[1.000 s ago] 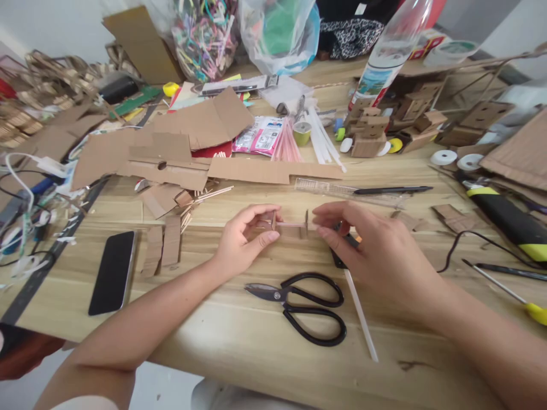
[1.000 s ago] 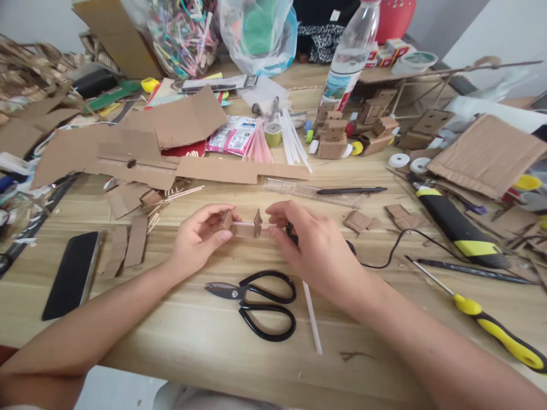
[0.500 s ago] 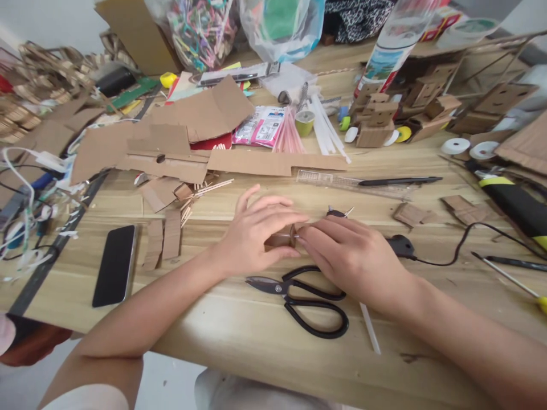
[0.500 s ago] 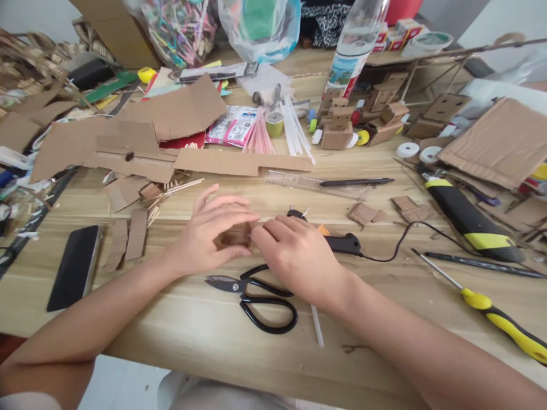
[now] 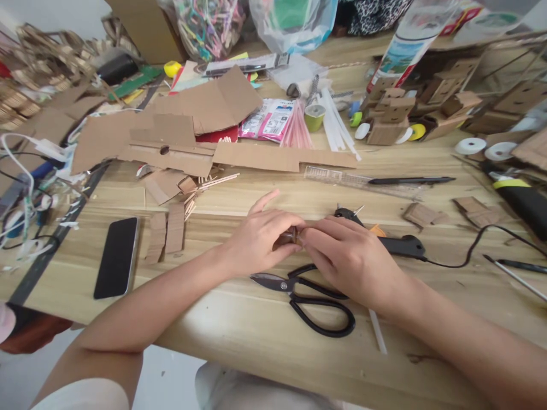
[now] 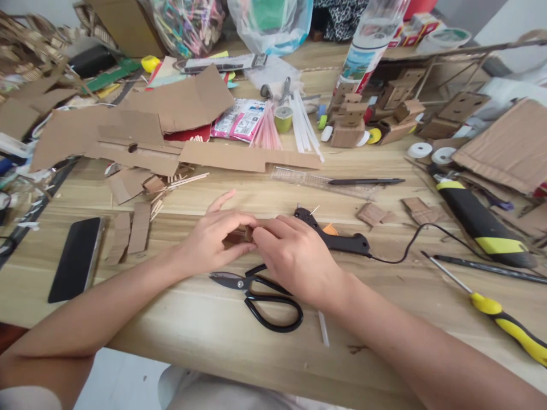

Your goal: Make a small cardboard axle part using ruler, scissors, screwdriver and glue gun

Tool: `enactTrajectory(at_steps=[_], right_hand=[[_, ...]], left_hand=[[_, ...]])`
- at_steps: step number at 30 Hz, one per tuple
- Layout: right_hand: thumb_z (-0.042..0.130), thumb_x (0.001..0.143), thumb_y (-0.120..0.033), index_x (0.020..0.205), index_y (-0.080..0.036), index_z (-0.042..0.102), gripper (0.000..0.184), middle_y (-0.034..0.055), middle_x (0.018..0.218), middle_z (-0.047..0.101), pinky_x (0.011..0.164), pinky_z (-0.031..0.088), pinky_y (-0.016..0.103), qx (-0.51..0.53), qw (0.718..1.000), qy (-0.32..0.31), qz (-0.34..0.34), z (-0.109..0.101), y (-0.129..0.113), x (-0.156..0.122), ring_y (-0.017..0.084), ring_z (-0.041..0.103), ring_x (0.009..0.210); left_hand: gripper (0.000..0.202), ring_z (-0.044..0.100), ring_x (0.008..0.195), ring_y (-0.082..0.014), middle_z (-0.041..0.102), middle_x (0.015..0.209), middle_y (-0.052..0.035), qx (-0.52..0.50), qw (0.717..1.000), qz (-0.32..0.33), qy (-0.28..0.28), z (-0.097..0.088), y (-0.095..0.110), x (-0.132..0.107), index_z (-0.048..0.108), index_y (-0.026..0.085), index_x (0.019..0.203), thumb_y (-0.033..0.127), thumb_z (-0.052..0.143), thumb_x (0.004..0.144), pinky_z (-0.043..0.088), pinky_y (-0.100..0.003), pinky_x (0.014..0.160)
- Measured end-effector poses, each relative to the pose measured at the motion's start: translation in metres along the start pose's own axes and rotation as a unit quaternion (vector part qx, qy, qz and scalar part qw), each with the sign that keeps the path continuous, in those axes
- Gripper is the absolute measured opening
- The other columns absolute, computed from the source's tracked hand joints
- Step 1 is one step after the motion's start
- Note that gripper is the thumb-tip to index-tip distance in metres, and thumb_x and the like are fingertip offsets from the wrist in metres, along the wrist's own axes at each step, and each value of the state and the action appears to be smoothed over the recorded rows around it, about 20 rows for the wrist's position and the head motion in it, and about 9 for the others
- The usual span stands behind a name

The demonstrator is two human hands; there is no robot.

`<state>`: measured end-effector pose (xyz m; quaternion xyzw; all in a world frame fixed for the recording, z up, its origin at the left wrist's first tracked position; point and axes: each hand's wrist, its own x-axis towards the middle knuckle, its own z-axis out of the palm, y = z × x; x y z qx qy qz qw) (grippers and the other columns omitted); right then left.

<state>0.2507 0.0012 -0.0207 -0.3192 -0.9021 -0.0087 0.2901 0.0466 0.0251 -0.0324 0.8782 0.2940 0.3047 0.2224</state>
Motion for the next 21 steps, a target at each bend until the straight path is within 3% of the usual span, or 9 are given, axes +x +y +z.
enactTrajectory(at_steps=[10, 14, 21], right_hand=[[0.05, 0.096, -0.008, 0.079, -0.02, 0.059, 0.024, 0.0027, 0.073, 0.068, 0.064, 0.047, 0.028, 0.099, 0.992, -0.017, 0.071, -0.001, 0.001, -0.001, 0.016, 0.06, 0.065], [0.049, 0.097, -0.01, 0.088, -0.018, 0.064, 0.019, 0.0047, 0.076, 0.072, 0.066, 0.048, 0.03, 0.069, 0.993, -0.035, 0.085, 0.002, 0.0, -0.002, 0.018, 0.064, 0.067], [0.048, 0.098, -0.011, 0.079, -0.019, 0.066, 0.027, 0.0056, 0.071, 0.071, 0.065, 0.046, 0.03, -0.042, 0.998, -0.026, 0.05, 0.012, -0.001, -0.004, 0.019, 0.062, 0.064]], left_hand=[[0.017, 0.076, 0.092, -0.0201, 0.079, 0.101, -0.0025, 0.021, 1.0, 0.006, 0.005, -0.001, 0.001, -0.001, 0.065, 0.023, 0.109, 0.026, 0.064, 0.093, 0.031, -0.055, 0.126], [0.018, 0.076, 0.094, -0.0213, 0.079, 0.102, -0.0038, 0.042, 0.999, 0.004, 0.01, 0.005, -0.004, -0.003, 0.065, 0.022, 0.112, 0.028, 0.061, 0.096, 0.034, -0.055, 0.124], [0.015, 0.075, 0.097, -0.0239, 0.078, 0.102, -0.0037, 0.045, 0.998, -0.026, -0.037, 0.005, -0.005, -0.002, 0.064, 0.023, 0.105, 0.026, 0.065, 0.091, 0.032, -0.056, 0.124]])
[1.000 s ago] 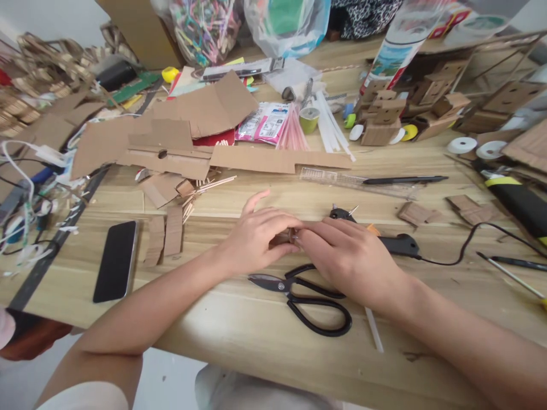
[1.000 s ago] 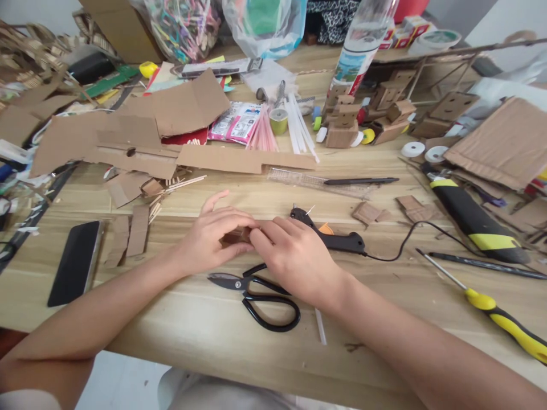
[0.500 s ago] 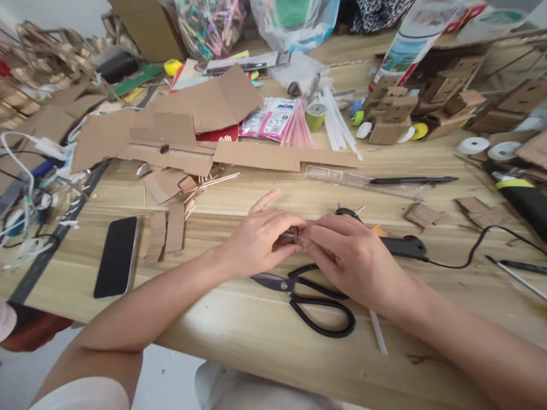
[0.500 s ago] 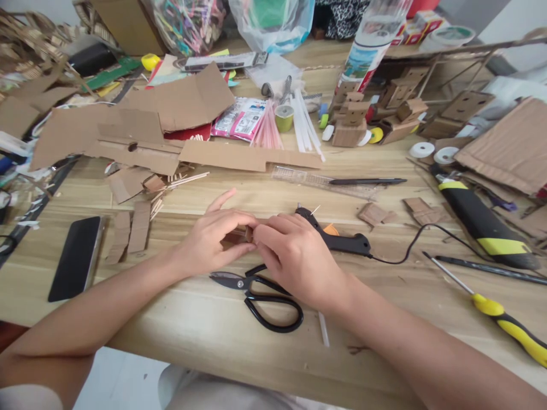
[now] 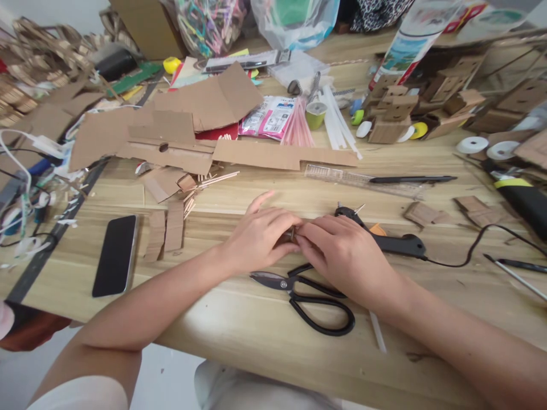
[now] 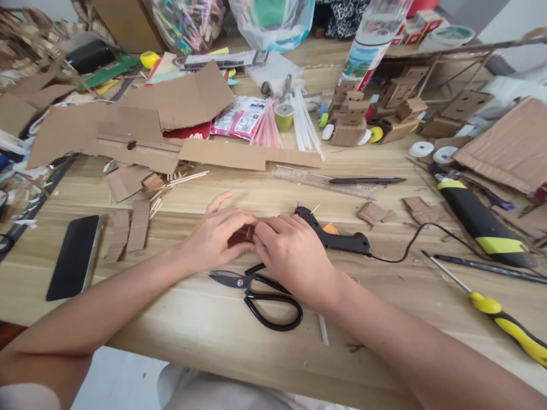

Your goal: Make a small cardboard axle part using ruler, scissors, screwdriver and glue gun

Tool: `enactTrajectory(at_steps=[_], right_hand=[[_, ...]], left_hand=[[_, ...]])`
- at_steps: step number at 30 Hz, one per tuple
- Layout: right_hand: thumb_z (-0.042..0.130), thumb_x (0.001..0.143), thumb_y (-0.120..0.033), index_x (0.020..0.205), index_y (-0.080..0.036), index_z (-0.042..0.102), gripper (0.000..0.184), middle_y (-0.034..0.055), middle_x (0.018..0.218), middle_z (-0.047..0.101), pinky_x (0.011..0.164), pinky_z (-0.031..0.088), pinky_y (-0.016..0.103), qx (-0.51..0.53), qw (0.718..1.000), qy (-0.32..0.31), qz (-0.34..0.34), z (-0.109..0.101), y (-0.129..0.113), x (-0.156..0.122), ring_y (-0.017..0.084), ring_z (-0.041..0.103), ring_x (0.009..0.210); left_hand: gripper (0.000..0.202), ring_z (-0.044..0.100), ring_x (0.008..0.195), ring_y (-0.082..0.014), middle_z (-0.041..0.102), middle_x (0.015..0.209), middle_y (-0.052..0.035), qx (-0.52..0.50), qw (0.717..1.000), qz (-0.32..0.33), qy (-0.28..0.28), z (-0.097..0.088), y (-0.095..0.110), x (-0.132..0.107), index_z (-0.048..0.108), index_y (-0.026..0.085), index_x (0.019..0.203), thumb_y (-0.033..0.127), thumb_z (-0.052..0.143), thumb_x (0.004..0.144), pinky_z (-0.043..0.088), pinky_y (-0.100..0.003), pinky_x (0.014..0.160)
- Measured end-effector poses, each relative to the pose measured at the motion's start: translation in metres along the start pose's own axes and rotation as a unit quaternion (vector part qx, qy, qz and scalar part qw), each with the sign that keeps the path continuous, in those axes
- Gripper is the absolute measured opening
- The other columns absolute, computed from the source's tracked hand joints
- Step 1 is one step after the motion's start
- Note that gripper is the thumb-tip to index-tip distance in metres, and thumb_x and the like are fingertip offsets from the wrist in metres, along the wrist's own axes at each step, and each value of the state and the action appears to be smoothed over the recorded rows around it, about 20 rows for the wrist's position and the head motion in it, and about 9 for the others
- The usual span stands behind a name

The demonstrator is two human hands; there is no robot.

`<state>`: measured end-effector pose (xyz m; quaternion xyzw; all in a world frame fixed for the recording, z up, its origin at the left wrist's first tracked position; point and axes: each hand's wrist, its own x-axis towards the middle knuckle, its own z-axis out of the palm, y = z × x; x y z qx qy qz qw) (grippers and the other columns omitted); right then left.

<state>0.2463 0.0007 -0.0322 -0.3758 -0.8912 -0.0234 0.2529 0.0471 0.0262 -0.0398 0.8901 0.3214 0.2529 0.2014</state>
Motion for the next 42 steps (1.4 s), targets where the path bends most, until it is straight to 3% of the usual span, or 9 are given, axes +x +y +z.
enactTrajectory(at_steps=[4, 11, 33, 42], right_hand=[[0.047, 0.098, -0.01, 0.077, -0.019, 0.064, 0.029, 0.0052, 0.071, 0.069, 0.065, 0.046, 0.029, 0.002, 1.0, 0.005, -0.013, 0.0005, -0.0001, 0.0009, 0.018, 0.061, 0.064], [0.046, 0.097, -0.008, 0.069, -0.022, 0.055, 0.032, 0.0015, 0.064, 0.058, 0.061, 0.04, 0.029, 0.03, 0.999, 0.004, -0.021, 0.0004, -0.0014, 0.0022, 0.017, 0.049, 0.061], [0.044, 0.094, -0.003, 0.071, -0.024, 0.048, 0.031, -0.0003, 0.065, 0.055, 0.062, 0.045, 0.03, 0.11, 0.994, -0.016, -0.022, -0.0022, -0.0021, 0.0028, 0.017, 0.049, 0.06], [0.043, 0.091, -0.001, 0.072, -0.024, 0.046, 0.03, 0.0004, 0.066, 0.055, 0.062, 0.047, 0.03, 0.112, 0.993, -0.015, -0.026, -0.0003, -0.0009, 0.0035, 0.017, 0.051, 0.06]], left_hand=[[0.013, 0.075, 0.09, -0.0216, 0.076, 0.092, -0.0022, -0.009, 1.0, 0.005, 0.011, 0.0007, 0.0017, 0.0003, 0.061, 0.022, 0.1, 0.019, 0.058, 0.088, 0.036, -0.054, 0.122], [0.007, 0.071, 0.078, -0.0184, 0.07, 0.081, 0.0019, -0.023, 1.0, -0.009, 0.013, 0.0039, 0.0019, 0.0012, 0.057, 0.023, 0.091, 0.02, 0.057, 0.085, 0.041, -0.055, 0.12], [0.008, 0.07, 0.076, -0.0172, 0.069, 0.079, 0.0013, -0.011, 0.998, 0.041, 0.048, 0.0064, -0.0005, -0.0008, 0.058, 0.021, 0.092, 0.017, 0.055, 0.085, 0.046, -0.053, 0.116], [0.008, 0.07, 0.075, -0.0153, 0.07, 0.081, 0.0024, 0.008, 0.999, 0.03, 0.043, 0.0057, 0.0008, -0.0016, 0.057, 0.021, 0.092, 0.016, 0.055, 0.086, 0.046, -0.052, 0.117]])
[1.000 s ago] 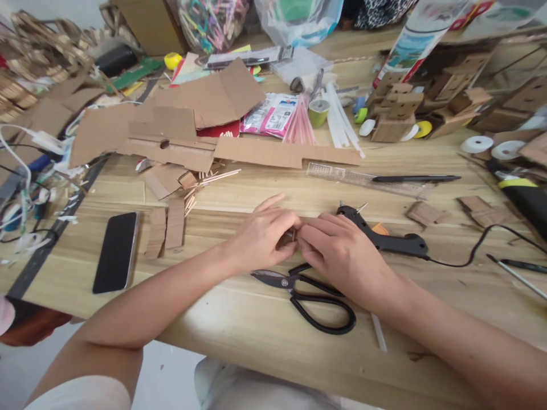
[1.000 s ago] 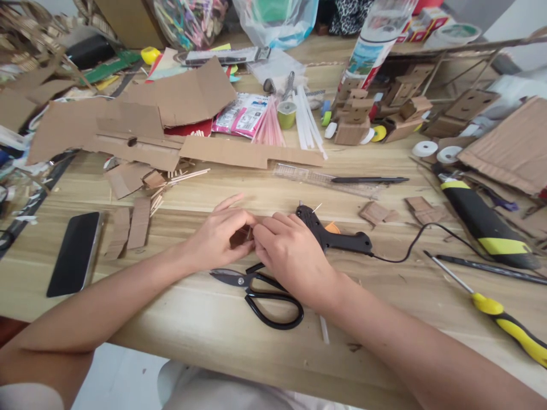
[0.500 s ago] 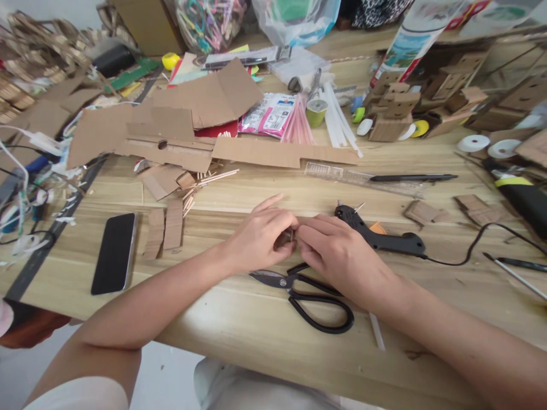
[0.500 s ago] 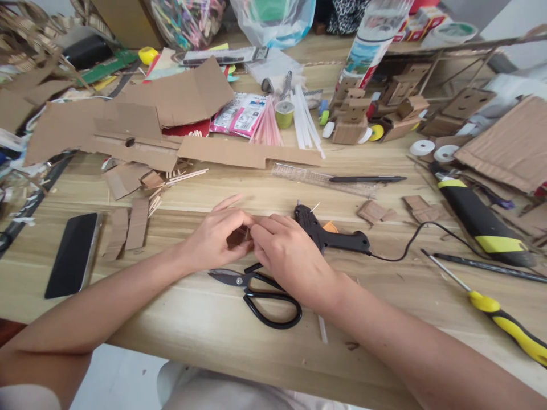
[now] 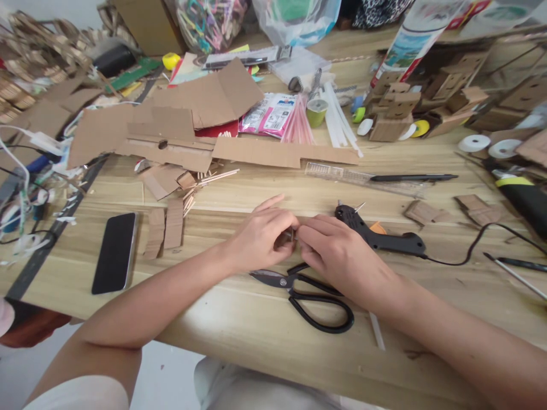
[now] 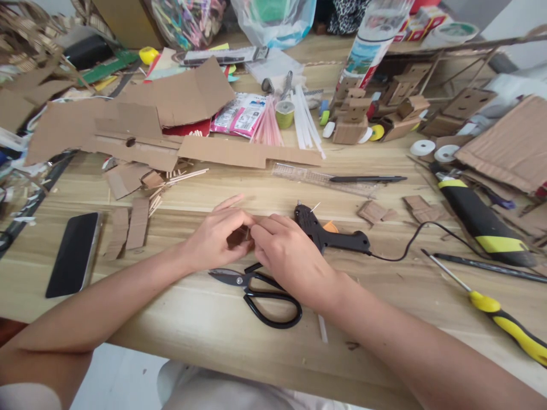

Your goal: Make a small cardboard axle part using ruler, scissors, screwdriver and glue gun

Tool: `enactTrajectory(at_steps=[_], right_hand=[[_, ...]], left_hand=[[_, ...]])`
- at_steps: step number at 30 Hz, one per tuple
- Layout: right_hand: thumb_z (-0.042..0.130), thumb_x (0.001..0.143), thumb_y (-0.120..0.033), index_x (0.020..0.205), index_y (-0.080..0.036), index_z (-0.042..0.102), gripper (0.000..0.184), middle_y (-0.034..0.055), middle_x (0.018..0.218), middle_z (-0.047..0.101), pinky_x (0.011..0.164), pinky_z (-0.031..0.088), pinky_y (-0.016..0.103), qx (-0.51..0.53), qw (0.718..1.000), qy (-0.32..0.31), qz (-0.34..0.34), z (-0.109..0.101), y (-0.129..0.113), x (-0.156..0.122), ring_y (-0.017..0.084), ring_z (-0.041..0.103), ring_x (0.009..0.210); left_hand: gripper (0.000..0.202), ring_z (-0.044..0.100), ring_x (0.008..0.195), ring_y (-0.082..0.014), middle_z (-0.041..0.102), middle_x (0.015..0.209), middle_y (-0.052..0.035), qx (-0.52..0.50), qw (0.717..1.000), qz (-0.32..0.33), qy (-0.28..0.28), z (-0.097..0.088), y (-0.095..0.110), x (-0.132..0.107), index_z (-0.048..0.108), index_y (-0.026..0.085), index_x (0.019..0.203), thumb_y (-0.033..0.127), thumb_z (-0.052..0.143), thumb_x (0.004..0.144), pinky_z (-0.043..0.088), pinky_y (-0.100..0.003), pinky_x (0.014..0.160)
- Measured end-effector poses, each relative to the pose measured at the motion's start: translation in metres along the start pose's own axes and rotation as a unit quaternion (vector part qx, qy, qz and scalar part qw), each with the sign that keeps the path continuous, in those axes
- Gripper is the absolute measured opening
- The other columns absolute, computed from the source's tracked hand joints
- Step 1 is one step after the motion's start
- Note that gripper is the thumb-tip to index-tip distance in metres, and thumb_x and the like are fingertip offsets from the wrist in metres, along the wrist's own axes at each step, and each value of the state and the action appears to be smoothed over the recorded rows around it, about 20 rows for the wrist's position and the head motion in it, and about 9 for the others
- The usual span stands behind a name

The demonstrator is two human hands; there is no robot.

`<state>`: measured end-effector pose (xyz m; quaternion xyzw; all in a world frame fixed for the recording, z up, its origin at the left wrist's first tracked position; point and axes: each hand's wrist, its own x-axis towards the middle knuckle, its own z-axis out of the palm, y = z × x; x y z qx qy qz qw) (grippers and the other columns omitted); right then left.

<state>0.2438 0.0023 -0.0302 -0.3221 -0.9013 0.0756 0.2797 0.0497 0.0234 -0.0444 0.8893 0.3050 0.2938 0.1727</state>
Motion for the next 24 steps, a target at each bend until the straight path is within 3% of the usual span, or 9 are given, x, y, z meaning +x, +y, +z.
enactTrajectory(at_steps=[24], right_hand=[[0.041, 0.088, 0.0, 0.074, -0.025, 0.045, 0.029, 0.001, 0.069, 0.057, 0.061, 0.047, 0.03, 0.017, 1.0, -0.022, 0.004, -0.0035, -0.0004, 0.0002, 0.018, 0.053, 0.062]], left_hand=[[0.01, 0.069, 0.072, -0.015, 0.07, 0.078, 0.0017, -0.001, 0.999, 0.028, 0.024, 0.0003, -0.0006, 0.0013, 0.057, 0.021, 0.09, 0.014, 0.055, 0.084, 0.049, -0.05, 0.114]])
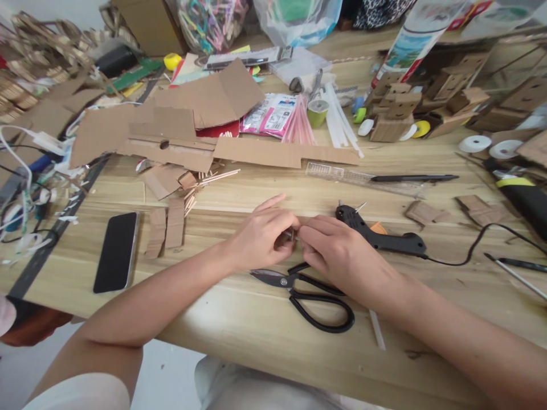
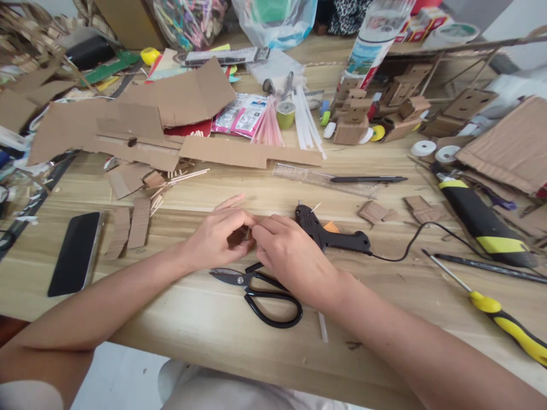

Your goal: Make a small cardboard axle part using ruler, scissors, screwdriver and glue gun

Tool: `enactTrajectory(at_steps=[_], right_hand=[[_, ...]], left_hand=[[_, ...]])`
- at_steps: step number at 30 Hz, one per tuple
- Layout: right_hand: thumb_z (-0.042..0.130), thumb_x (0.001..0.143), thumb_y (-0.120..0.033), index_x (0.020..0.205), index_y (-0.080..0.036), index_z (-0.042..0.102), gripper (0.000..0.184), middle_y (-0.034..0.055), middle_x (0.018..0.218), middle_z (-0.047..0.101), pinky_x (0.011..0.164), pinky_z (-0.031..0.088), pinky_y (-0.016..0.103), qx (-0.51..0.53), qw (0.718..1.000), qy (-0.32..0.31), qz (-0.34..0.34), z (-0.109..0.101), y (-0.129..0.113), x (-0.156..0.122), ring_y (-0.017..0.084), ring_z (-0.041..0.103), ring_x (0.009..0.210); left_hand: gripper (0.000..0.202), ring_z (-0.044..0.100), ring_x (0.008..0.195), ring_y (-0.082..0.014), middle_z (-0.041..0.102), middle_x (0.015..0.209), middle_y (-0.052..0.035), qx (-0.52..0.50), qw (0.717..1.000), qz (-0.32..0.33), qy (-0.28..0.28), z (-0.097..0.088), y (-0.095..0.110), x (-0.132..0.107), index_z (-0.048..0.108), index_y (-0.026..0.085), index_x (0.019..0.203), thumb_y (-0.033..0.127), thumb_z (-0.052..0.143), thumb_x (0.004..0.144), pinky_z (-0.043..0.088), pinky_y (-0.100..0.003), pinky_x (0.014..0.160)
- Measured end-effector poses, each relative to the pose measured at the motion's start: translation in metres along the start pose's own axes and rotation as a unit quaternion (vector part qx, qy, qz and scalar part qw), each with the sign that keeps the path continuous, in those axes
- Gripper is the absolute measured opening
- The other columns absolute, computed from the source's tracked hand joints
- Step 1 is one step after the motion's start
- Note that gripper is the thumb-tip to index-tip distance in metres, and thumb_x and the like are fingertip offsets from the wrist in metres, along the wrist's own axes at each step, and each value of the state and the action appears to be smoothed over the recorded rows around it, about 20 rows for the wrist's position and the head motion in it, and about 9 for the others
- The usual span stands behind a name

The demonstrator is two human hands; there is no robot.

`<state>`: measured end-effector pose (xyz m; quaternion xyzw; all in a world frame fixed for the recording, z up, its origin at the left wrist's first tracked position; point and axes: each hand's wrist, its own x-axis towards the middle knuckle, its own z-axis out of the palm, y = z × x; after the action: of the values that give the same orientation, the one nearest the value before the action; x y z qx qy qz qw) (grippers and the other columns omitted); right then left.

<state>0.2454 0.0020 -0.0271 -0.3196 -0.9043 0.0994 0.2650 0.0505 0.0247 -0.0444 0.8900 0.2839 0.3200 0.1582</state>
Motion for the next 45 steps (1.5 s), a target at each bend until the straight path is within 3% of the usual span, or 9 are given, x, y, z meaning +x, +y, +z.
enactTrajectory(at_steps=[11, 15, 18, 21, 27, 32, 35, 40, 45], right_hand=[[0.04, 0.088, 0.001, 0.072, -0.025, 0.044, 0.031, 0.0006, 0.066, 0.057, 0.059, 0.047, 0.03, -0.006, 1.0, 0.011, -0.013, -0.002, -0.001, 0.001, 0.017, 0.052, 0.059], [0.04, 0.091, -0.001, 0.075, -0.024, 0.049, 0.03, 0.0023, 0.069, 0.061, 0.061, 0.051, 0.03, -0.032, 0.999, 0.02, -0.008, 0.001, -0.001, -0.001, 0.018, 0.057, 0.062], [0.041, 0.095, -0.004, 0.077, -0.023, 0.052, 0.028, 0.0041, 0.072, 0.064, 0.065, 0.054, 0.032, -0.068, 0.997, 0.031, -0.004, -0.002, 0.001, -0.004, 0.02, 0.061, 0.067], [0.043, 0.099, -0.009, 0.078, -0.023, 0.055, 0.028, 0.007, 0.078, 0.069, 0.065, 0.054, 0.034, -0.104, 0.994, 0.033, 0.004, -0.01, 0.006, -0.007, 0.021, 0.063, 0.07], [0.044, 0.101, -0.011, 0.09, -0.024, 0.06, 0.023, 0.0098, 0.097, 0.075, 0.075, 0.057, 0.038, -0.117, 0.992, 0.034, 0.01, -0.026, 0.017, -0.011, 0.024, 0.069, 0.088], [0.047, 0.101, -0.012, 0.095, -0.024, 0.06, 0.019, 0.0091, 0.098, 0.076, 0.077, 0.058, 0.038, -0.119, 0.992, 0.042, 0.015, -0.028, 0.022, -0.011, 0.024, 0.071, 0.09], [0.047, 0.101, -0.012, 0.096, -0.023, 0.06, 0.017, 0.0087, 0.095, 0.076, 0.075, 0.058, 0.037, -0.109, 0.993, 0.05, 0.011, -0.026, 0.022, -0.01, 0.024, 0.071, 0.087], [0.047, 0.101, -0.013, 0.095, -0.024, 0.06, 0.018, 0.0076, 0.093, 0.075, 0.072, 0.058, 0.037, -0.081, 0.995, 0.046, 0.032, -0.023, 0.019, -0.007, 0.024, 0.071, 0.084], [0.046, 0.101, -0.013, 0.093, -0.025, 0.058, 0.019, 0.0061, 0.09, 0.074, 0.072, 0.058, 0.034, -0.048, 0.997, 0.049, 0.034, -0.021, 0.016, -0.006, 0.021, 0.071, 0.081]], left_hand=[[0.012, 0.07, 0.073, -0.0154, 0.072, 0.082, 0.0021, -0.008, 1.0, -0.015, -0.007, 0.003, -0.001, -0.001, 0.056, 0.022, 0.09, 0.014, 0.056, 0.082, 0.047, -0.052, 0.116], [0.014, 0.073, 0.084, -0.0175, 0.075, 0.087, 0.0004, -0.018, 0.999, -0.037, -0.032, -0.002, -0.002, -0.002, 0.061, 0.022, 0.097, 0.015, 0.06, 0.084, 0.041, -0.053, 0.121], [0.034, 0.072, 0.109, -0.0248, 0.077, 0.112, -0.0054, -0.049, 0.994, -0.081, -0.061, -0.013, -0.005, 0.0, 0.065, 0.023, 0.114, 0.028, 0.076, 0.082, 0.036, -0.058, 0.122], [0.061, 0.065, 0.126, -0.03, 0.07, 0.133, -0.012, -0.097, 0.984, -0.143, -0.034, -0.024, -0.014, 0.002, 0.062, 0.023, 0.127, 0.038, 0.088, 0.074, 0.046, -0.054, 0.115], [0.025, 0.074, 0.103, -0.023, 0.079, 0.11, -0.008, -0.16, 0.97, -0.182, 0.023, -0.021, -0.024, 0.001, 0.072, 0.02, 0.107, 0.03, 0.079, 0.084, 0.058, -0.039, 0.096], [0.016, 0.075, 0.095, -0.0201, 0.08, 0.105, -0.0071, -0.197, 0.959, -0.194, 0.056, -0.014, -0.015, 0.0, 0.073, 0.02, 0.101, 0.026, 0.076, 0.086, 0.06, -0.034, 0.089], [0.019, 0.075, 0.098, -0.0204, 0.079, 0.107, -0.0081, -0.261, 0.938, -0.219, 0.072, -0.011, -0.014, 0.0, 0.073, 0.019, 0.1, 0.028, 0.078, 0.084, 0.061, -0.034, 0.09], [0.032, 0.075, 0.103, -0.0214, 0.077, 0.114, -0.0108, -0.407, 0.867, -0.276, 0.072, -0.002, -0.017, -0.001, 0.07, 0.016, 0.104, 0.025, 0.084, 0.076, 0.061, -0.033, 0.088], [0.034, 0.073, 0.112, -0.0228, 0.076, 0.121, -0.0125, -0.455, 0.836, -0.289, 0.101, 0.003, -0.019, -0.002, 0.068, 0.017, 0.102, 0.025, 0.086, 0.074, 0.06, -0.034, 0.093]])
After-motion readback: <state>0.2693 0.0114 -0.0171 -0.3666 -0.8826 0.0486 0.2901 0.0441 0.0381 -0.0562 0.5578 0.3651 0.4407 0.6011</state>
